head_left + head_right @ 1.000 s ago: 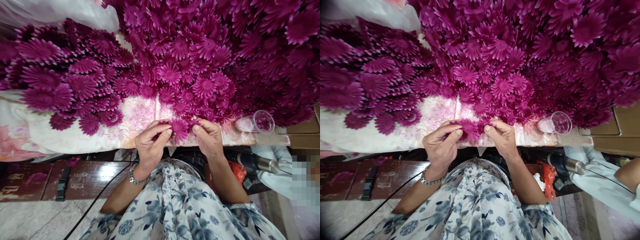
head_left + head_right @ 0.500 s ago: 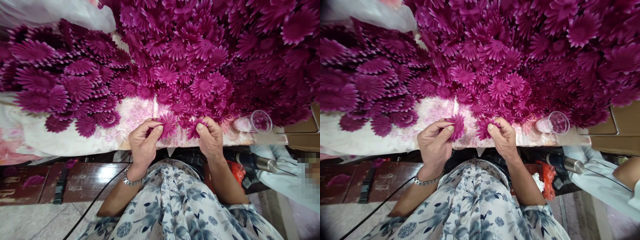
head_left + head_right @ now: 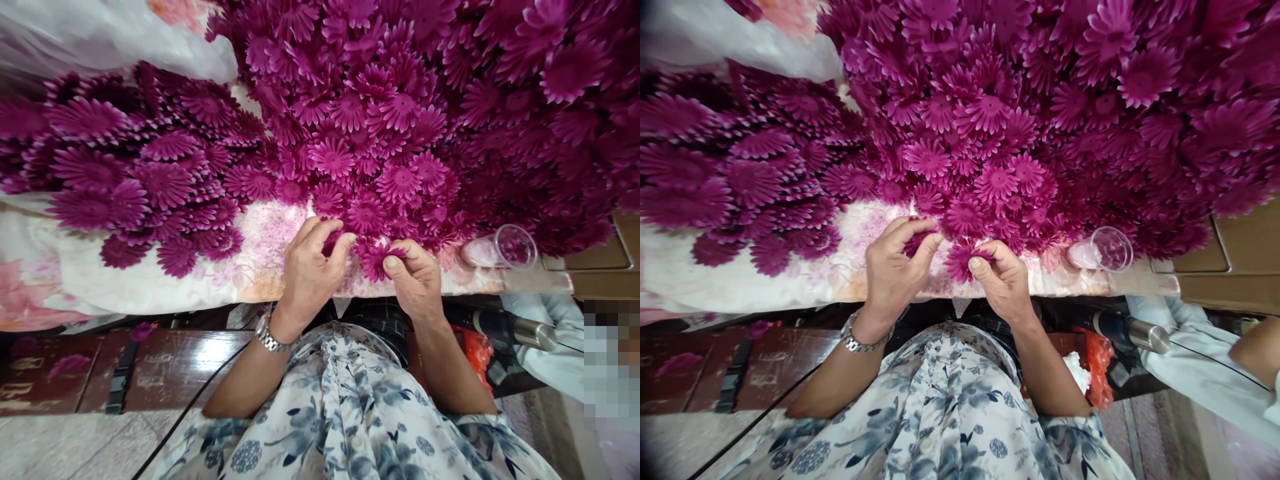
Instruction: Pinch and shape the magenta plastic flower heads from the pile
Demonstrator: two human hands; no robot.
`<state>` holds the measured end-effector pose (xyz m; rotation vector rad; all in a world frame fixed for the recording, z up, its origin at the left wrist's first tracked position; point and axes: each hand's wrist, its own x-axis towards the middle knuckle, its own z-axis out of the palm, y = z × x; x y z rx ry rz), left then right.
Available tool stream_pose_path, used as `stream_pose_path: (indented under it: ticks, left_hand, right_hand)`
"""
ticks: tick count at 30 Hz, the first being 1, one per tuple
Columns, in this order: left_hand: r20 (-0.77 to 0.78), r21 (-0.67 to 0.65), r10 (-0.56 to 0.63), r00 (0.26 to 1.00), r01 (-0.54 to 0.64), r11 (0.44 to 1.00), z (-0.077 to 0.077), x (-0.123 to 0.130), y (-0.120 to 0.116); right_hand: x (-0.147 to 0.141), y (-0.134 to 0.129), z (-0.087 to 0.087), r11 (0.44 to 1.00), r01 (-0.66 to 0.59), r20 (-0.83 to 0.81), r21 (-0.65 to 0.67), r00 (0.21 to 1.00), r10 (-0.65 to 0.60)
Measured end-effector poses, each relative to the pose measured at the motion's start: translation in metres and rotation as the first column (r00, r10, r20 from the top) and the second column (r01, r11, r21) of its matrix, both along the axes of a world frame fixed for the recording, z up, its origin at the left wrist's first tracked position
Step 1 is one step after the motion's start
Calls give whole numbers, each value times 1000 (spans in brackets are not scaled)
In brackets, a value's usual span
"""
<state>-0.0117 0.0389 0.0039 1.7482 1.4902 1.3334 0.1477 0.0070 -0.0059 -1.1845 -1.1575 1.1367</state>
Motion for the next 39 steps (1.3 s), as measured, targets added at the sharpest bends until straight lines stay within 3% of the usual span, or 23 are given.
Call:
stream_pose_path:
  ticks: [4,10,15,19,26,39]
  left_hand:
    - [22,76,64,998,-65,995,6,-11,-12]
    - [7,-25,-216,976,216,976,17,-10,-24]
    - [50,-22,-191,980,193,981,12,-1,-27]
    - [149,-47,-216,965,225,973,11,2,-31]
    - [412,-237,-232,881,350,906,9,1,-29]
    - [603,-260,-244,760,476,840,-6,-5,-32]
  right_hand:
    - [0,-3,4,999,20,67,-25,998,-18]
    - [-3,-6,15,995,-90,148,-43,984,96]
    - [-4,-5,22,981,-187,201,-56,960,195]
    - [-6,-6,21,988,-147,188,-43,970,152]
    - [-8,-9,12,1000,-20,201,12,979,17]
    - [-13,-11,10,989,-104,350,103,935,62]
